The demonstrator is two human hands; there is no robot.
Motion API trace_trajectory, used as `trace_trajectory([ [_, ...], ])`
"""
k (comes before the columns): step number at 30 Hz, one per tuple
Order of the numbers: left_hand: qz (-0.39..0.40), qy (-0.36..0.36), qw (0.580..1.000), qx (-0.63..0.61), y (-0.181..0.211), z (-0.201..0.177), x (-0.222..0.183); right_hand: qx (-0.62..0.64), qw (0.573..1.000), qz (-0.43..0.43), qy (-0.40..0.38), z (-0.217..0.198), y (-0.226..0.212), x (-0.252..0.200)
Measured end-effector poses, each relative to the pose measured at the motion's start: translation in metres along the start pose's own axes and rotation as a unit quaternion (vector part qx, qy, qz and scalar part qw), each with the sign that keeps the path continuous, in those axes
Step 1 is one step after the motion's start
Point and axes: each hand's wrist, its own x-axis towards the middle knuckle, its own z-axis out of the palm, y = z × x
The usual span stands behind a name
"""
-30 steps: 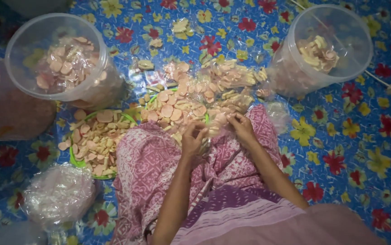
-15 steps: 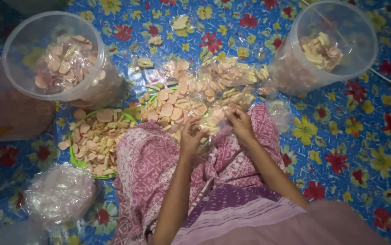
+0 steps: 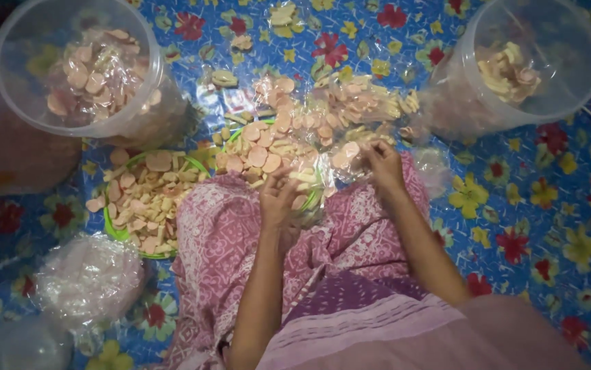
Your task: Bagging small crackers from a pile into a plastic bag
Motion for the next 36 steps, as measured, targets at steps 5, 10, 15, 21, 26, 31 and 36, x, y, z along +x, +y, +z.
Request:
trace_trajectory([
  [5,0.03,-0.01,0.999,-0.026,-0.103,-0.063,0.058,-0.117,0.99,-0.071,-0.03,-0.005,-0.013,-0.017],
  [10,0.05,-0.031,0.998,0.018,-0.105,-0.061,0.058,-0.215,0.947,-0.237,-0.022,-0.001,0.008,-0.023],
  [15,0.069,-0.053,0.99,0.111,-0.092,-0.048,0.046,-0.135,0.98,-0.029,-0.143,0.016,-0.001,-0.043],
  [21,0.105,-0.018,0.97,0.22,-0.105,-0.047,0.039,-0.111,0.977,-0.136,-0.124,0.016,0.004,-0.038],
  [26,0.205,-0.075,0.931,0.294,-0.097,-0.053,0.048,-0.209,0.916,-0.297,-0.168,0.01,0.033,-0.02],
  [31,0.243,-0.111,0.926,0.267,-0.1,-0.048,0.042,-0.306,0.847,-0.387,-0.2,0.013,0.055,-0.014],
  [36,0.242,-0.141,0.923,0.262,-0.1,-0.049,0.045,-0.375,0.825,-0.377,-0.192,0.015,0.07,-0.016],
])
